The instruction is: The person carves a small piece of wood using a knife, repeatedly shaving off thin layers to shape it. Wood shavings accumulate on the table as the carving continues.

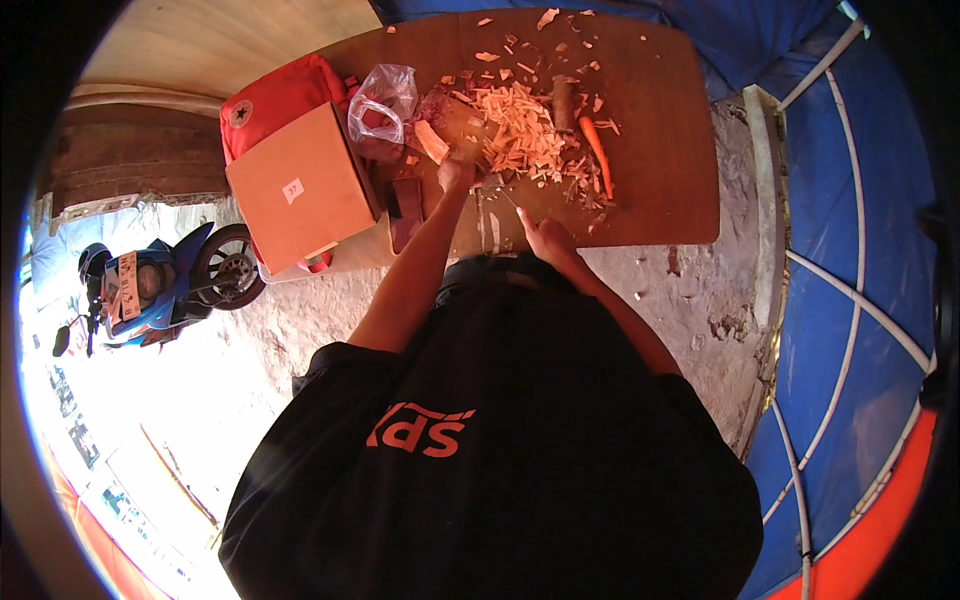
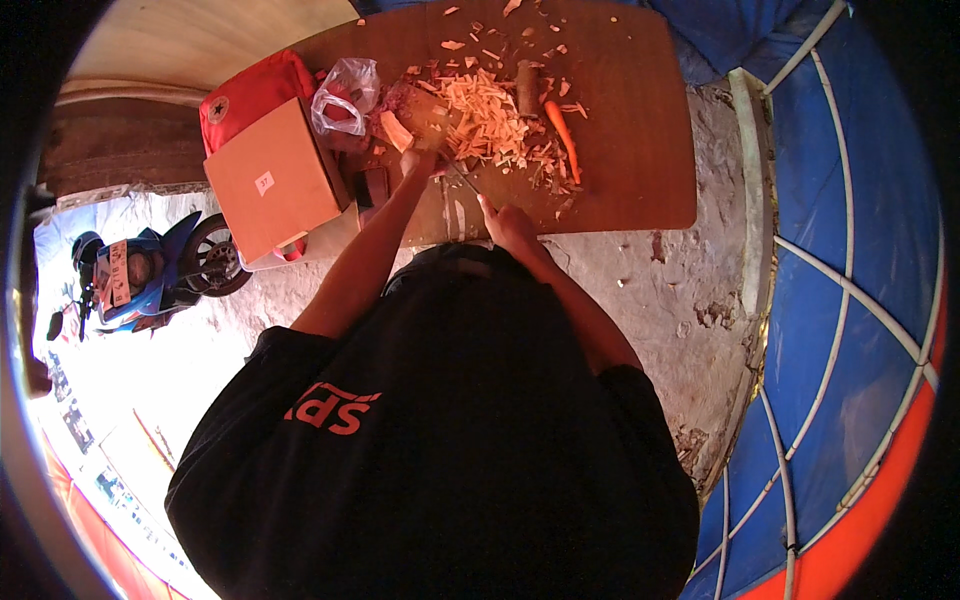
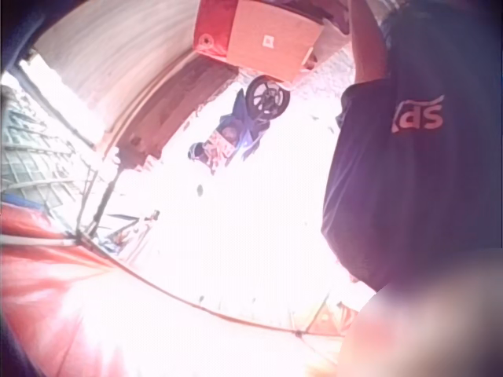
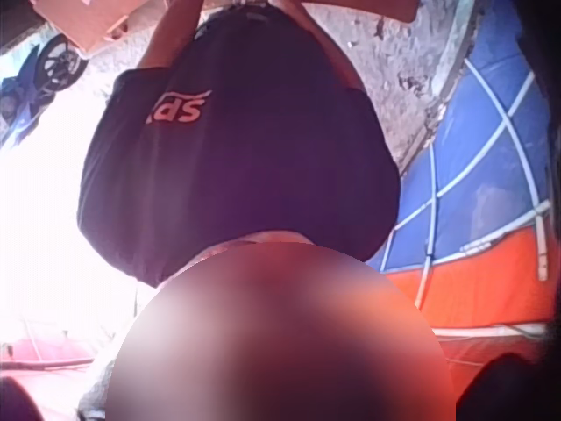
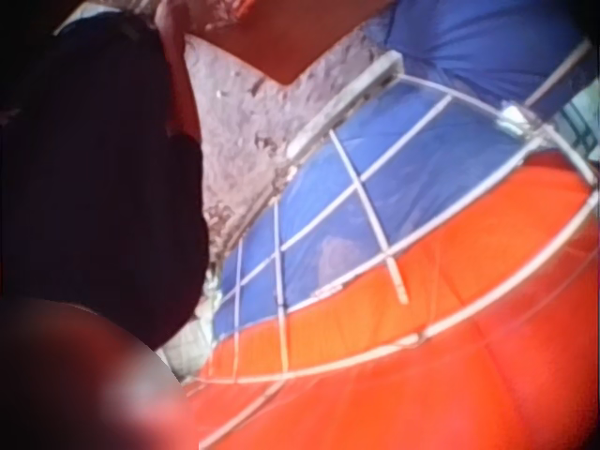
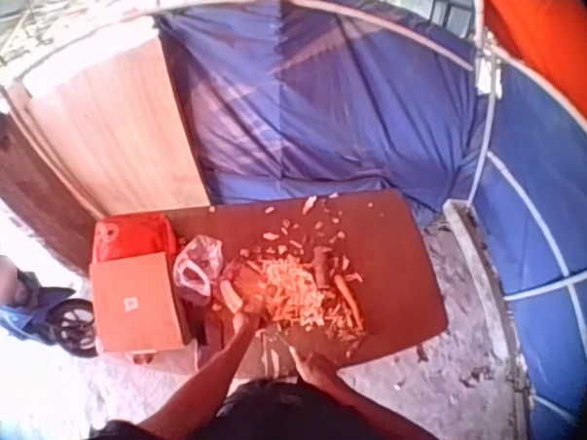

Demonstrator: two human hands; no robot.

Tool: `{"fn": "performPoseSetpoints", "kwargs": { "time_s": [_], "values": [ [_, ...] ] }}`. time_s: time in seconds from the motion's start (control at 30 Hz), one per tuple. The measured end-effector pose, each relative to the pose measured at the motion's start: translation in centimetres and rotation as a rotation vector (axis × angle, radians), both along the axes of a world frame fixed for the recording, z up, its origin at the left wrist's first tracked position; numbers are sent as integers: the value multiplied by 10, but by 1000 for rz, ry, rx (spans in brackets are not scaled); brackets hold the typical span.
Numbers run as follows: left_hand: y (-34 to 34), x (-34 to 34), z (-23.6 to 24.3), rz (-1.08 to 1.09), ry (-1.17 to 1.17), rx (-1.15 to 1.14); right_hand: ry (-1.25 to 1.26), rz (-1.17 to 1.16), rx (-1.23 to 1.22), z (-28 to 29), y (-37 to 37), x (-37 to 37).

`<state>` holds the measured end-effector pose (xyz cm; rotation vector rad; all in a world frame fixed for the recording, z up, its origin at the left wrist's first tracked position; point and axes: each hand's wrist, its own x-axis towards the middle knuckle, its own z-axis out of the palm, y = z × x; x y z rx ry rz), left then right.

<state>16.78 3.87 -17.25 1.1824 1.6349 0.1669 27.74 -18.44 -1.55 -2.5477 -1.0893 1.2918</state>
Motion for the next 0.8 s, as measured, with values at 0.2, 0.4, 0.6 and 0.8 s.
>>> {"fn": "performPoseSetpoints", "kwargs": {
  "time_s": [0.2, 0.4, 0.6, 0.8],
  "values": [
    [-7, 2, 35, 36, -50, -100, 21, 3, 41, 0, 24, 0],
    [-8, 2, 47, 145, -186, -158, -37, 40, 124, -20, -3, 8],
    [-10, -2, 58, 115, -225, -177, -32, -131, 8, 1, -12, 18],
    [-13, -11, 59, 149, -264, -155, 90, -115, -13, 14, 15, 19]
  ]
}}
